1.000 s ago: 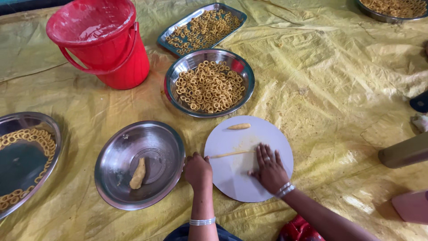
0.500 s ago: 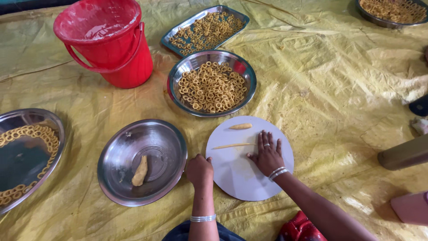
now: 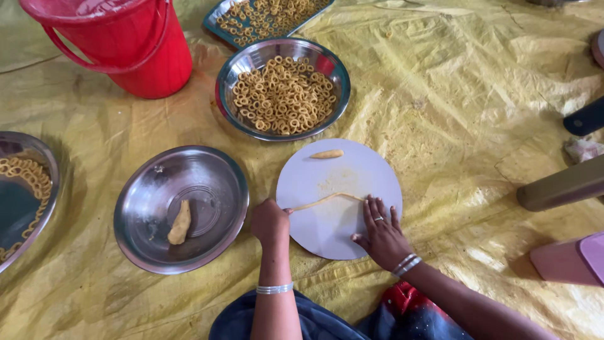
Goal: The person rolls small pieces of dough into thin strips on a white board, then shapes them into rings by hand. The finished rings are placed into a metal bowl.
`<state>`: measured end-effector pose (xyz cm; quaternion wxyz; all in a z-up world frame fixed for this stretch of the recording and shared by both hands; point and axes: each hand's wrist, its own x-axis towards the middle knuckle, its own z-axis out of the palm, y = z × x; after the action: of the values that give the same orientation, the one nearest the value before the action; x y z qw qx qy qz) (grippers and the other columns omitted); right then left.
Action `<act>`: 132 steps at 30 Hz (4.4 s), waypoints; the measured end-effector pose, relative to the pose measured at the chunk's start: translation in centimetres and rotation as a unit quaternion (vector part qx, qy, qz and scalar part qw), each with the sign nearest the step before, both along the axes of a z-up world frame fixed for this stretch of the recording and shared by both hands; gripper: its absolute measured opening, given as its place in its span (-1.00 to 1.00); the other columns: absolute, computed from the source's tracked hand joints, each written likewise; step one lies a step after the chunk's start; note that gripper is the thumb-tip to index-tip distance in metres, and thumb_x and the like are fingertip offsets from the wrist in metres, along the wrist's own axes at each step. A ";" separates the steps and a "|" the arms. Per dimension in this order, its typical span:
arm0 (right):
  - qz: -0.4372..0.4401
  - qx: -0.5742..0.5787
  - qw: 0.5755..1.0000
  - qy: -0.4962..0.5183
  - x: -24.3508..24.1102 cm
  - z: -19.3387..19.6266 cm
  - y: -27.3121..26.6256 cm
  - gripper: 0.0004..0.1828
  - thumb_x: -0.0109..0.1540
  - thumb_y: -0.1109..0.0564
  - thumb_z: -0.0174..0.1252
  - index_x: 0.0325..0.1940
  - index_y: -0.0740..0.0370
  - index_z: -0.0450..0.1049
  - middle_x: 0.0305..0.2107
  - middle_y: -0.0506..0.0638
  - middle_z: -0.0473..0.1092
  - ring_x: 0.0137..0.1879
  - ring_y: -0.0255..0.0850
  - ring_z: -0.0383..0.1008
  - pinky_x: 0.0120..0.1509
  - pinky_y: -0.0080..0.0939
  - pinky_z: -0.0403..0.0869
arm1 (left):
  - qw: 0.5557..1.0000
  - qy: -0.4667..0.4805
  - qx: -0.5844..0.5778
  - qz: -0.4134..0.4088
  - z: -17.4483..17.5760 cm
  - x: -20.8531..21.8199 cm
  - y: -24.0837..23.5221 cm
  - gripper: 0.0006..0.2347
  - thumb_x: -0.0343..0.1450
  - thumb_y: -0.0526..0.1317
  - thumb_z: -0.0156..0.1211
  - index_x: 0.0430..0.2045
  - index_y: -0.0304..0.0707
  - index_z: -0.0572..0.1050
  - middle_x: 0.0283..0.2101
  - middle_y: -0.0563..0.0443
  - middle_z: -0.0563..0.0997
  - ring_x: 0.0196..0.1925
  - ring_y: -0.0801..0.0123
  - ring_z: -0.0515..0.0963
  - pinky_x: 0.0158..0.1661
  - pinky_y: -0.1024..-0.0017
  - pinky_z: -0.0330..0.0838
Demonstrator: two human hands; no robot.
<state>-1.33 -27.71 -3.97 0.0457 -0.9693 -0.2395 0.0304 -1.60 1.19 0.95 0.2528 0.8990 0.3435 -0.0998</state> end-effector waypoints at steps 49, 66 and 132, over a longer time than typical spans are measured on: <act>0.104 0.041 0.992 -0.050 0.0 0.5 14.9 0.13 0.25 -0.51 -0.09 0.52 0.49 -0.09 0.49 0.35 -0.15 0.61 0.17 -0.26 0.59 0.19 -0.18 | 0.973 -0.229 0.017 0.038 -1.1 0.5 1.8 -0.77 0.35 -0.39 0.22 -0.17 -0.10 0.66 -0.12 -0.09 0.67 -0.12 0.06 0.67 -0.17 0.15 0.53; 0.046 0.016 0.999 -0.018 -0.1 0.5 16.2 0.16 0.26 -0.57 -0.25 0.55 0.43 -0.24 0.52 0.29 -0.28 0.62 0.12 -0.44 0.60 0.17 -0.28 | 0.990 -0.137 -0.015 0.036 -1.0 -0.2 1.7 -0.81 0.45 -0.14 0.19 -0.12 -0.11 0.63 -0.11 -0.15 0.69 -0.07 -0.01 0.67 -0.11 0.11 0.54; -0.075 -0.037 0.996 0.020 1.8 3.0 5.7 -0.15 0.28 -0.39 -0.05 0.53 -0.07 -0.10 0.51 0.10 -0.24 0.61 0.10 -0.43 0.38 0.69 -0.58 | 0.999 -0.005 -0.037 -0.014 -0.4 -0.2 2.0 -0.66 0.37 0.04 0.34 -0.27 -0.30 0.59 -0.21 -0.22 0.68 -0.10 -0.03 0.66 -0.13 0.09 0.53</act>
<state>0.47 -22.00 -0.93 0.0170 -0.9848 -0.1639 0.0552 -1.84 3.14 0.58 0.2865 0.8941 0.3256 -0.1117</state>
